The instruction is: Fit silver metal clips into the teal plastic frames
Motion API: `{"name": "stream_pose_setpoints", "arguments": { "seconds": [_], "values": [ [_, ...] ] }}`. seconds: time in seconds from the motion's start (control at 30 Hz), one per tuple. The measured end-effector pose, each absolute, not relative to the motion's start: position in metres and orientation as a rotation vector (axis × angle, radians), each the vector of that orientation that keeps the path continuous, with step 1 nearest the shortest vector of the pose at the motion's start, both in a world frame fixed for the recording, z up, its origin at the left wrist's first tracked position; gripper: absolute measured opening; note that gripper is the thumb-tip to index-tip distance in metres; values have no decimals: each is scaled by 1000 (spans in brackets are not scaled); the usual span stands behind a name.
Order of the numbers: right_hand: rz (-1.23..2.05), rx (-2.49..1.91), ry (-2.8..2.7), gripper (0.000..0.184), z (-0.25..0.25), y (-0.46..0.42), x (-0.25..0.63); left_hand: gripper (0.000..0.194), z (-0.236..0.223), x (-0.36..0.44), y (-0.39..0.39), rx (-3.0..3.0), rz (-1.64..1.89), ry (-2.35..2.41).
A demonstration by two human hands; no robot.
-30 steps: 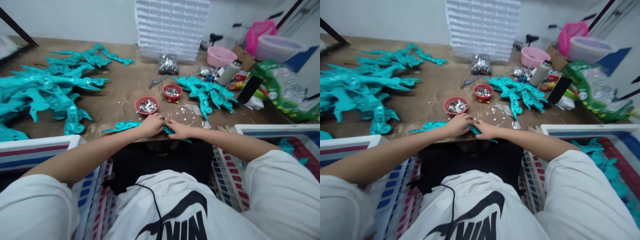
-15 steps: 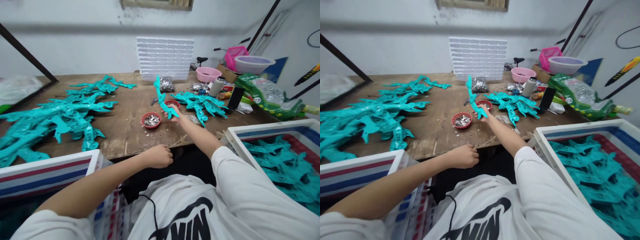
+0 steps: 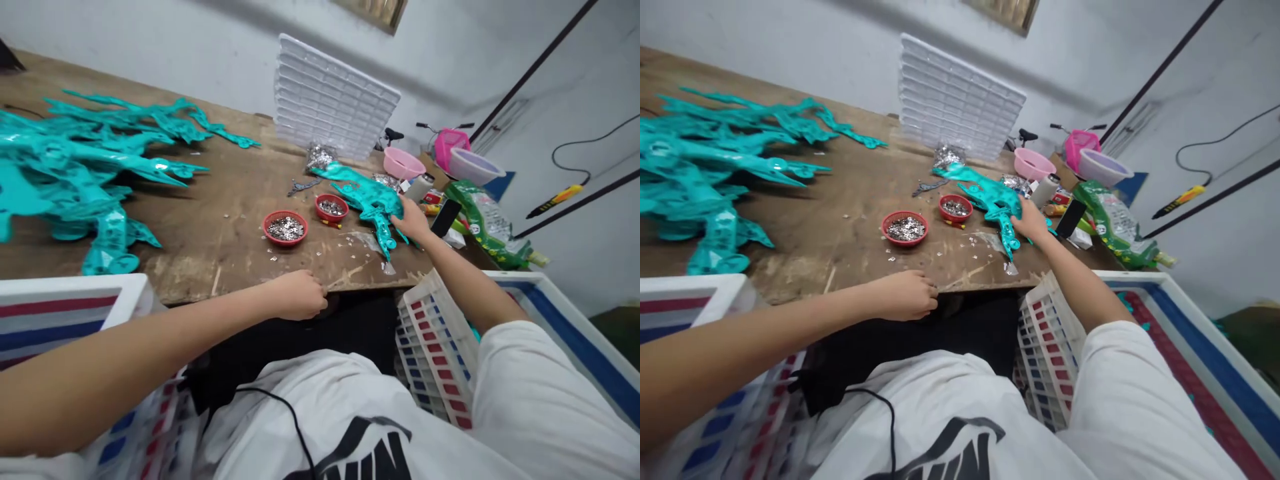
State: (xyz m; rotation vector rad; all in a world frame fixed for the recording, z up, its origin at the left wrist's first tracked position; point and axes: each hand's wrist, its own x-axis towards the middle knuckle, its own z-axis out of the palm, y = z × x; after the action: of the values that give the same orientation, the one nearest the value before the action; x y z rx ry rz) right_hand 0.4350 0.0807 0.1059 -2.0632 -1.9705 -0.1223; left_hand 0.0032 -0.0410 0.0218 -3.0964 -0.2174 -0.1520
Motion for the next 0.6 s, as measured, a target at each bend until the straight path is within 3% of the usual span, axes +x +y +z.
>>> {"name": "stream_pose_setpoints", "arguments": {
  "seconds": [0.13,0.33,0.4,0.5,0.53,0.6],
  "values": [
    [-101,-2312,-1707,73,103,82,468,11,16,0,-34,-3097,-99,-279],
    [13,-2411,-1697,105,90,91,459,16,2,-7,-33,-3131,-61,-347],
    [278,-2280,-1957,96,81,90,443,16,2,-9,-40,-3166,-56,-363],
    [1017,-1829,-2462,77,65,81,425,8,15,-16,-34,-3230,-51,-495],
    [1211,-1658,-2576,77,60,79,426,6,23,-22,-22,-3265,-85,-671],
    [1258,-1547,-2637,80,52,80,437,6,42,-46,18,-3259,-250,-1288]
  ]
}}
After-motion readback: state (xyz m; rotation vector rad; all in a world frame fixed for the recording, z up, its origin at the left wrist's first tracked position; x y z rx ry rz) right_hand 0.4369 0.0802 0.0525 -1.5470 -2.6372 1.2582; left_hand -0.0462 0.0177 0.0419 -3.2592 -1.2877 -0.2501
